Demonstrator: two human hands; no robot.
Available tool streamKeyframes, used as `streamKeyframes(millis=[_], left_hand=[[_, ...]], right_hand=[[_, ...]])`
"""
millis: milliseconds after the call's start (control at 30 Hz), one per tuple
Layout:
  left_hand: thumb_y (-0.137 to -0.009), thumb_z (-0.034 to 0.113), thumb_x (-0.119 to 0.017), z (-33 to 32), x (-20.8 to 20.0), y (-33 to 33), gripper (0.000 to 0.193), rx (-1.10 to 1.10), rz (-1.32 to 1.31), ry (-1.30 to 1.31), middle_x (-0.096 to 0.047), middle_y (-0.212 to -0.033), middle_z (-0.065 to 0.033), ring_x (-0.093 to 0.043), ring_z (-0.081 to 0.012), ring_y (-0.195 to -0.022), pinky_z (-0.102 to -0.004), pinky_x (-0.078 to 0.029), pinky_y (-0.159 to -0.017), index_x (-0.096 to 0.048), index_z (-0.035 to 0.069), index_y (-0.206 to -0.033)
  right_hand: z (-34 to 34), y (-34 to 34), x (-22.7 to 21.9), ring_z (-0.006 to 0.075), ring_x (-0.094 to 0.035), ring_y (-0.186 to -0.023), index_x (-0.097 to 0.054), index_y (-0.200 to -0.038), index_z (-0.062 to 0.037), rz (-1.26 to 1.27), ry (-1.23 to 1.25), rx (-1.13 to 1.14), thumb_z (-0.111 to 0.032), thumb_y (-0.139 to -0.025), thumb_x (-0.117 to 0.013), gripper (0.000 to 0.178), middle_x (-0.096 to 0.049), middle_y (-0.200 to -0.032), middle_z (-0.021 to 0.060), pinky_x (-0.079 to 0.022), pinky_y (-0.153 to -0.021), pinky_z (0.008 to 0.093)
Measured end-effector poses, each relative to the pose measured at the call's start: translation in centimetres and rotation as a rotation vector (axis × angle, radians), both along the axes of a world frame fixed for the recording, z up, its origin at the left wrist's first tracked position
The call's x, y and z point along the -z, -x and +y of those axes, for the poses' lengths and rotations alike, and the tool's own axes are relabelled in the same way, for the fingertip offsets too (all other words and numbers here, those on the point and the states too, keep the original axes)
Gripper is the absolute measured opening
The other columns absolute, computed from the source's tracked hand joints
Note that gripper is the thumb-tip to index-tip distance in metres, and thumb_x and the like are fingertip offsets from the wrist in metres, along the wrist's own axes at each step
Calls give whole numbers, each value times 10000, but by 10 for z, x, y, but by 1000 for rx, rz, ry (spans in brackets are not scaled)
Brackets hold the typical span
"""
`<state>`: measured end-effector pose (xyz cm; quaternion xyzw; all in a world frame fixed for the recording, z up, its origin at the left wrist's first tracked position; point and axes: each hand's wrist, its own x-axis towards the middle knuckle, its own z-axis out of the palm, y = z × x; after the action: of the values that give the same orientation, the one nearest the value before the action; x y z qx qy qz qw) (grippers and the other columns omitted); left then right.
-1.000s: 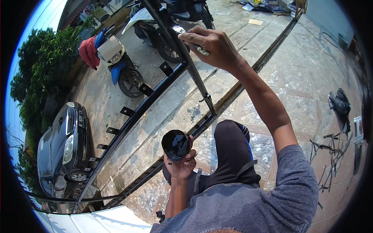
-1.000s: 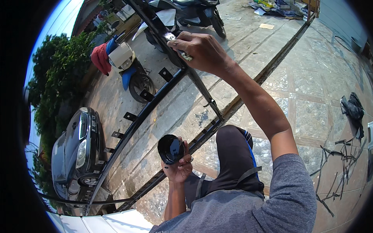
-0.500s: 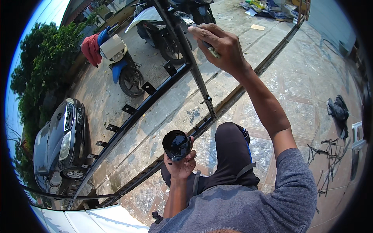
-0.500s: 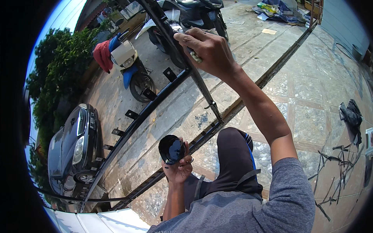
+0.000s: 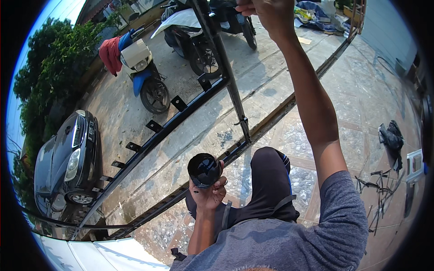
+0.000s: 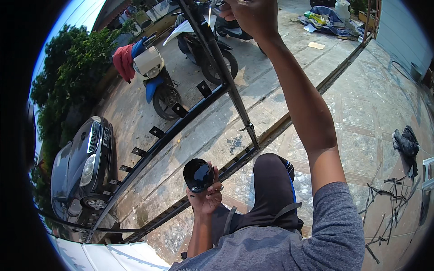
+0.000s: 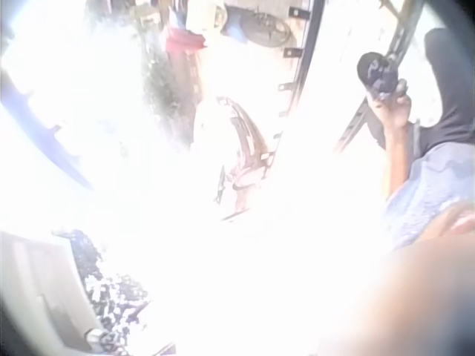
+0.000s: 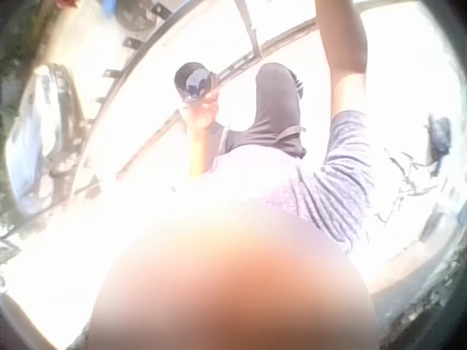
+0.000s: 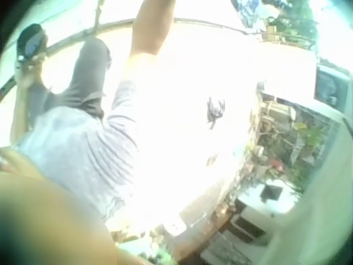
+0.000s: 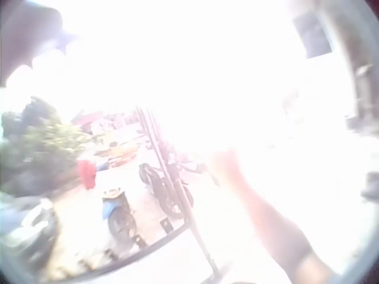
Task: The person paints a metal gate with a paintbrush, dipping the brush into a small container of paint and applying it to the gate.
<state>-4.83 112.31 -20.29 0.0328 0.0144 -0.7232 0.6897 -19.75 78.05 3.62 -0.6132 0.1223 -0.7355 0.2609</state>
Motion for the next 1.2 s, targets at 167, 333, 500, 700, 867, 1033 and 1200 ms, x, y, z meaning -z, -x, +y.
streamKeyframes(millis=[167,333,500,700,867,1033,1200], left_hand=[[-937,482,-509,2,1,-1,664,4,-5,10,-492,-1443,-131,-489,-160,-791,-224,-460,-588,-400,136,-1493],[-932,475,-518,-1,2,-1,666,13,10,3,-491,-1444,-128,-483,-154,-793,-220,-453,-586,-397,142,-1496],[-936,476,-507,-3,0,-2,658,4,-11,-13,-498,-1432,-132,-478,-155,-785,-228,-455,-592,-403,135,-1489],[-940,467,-496,-6,-2,-1,650,6,-4,1,-493,-1431,-138,-499,-166,-804,-237,-467,-595,-416,106,-1475],[-938,470,-498,1,-4,-1,657,-19,6,21,-484,-1434,-154,-520,-187,-821,-247,-494,-621,-421,95,-1471],[-936,468,-502,2,2,-3,660,-12,24,22,-483,-1437,-145,-521,-184,-828,-247,-492,-623,-413,103,-1478],[-932,451,-515,-3,-3,-2,654,11,15,81,-476,-1449,-138,-522,-183,-838,-239,-486,-627,-404,124,-1487]], right_hand=[[-1,-11,6,160,-729,-697,-718,-1010,14,-17,-57,-80,-138,-929,-668,179,-727,-789,106,-596,-607,256],[-8,-22,40,175,-729,-712,-705,-1049,21,-43,-133,-196,-122,-936,-660,188,-723,-827,130,-600,-619,259],[15,-22,91,150,-712,-671,-710,-1018,10,-163,-242,-179,-70,-922,-644,142,-716,-801,100,-578,-581,241],[29,-34,73,147,-705,-695,-693,-1059,19,-198,-131,-196,-51,-942,-620,154,-714,-841,110,-575,-609,242],[35,-29,95,132,-697,-709,-701,-980,36,-167,-205,-123,-20,-912,-626,116,-700,-841,86,-585,-623,243],[30,-26,31,148,-697,-676,-703,-917,49,-417,-224,-84,-26,-894,-626,110,-708,-793,81,-593,-645,252],[-3,-63,-6,199,-729,-674,-683,-929,66,-114,-126,179,-53,-880,-660,130,-714,-767,171,-613,-597,289]])
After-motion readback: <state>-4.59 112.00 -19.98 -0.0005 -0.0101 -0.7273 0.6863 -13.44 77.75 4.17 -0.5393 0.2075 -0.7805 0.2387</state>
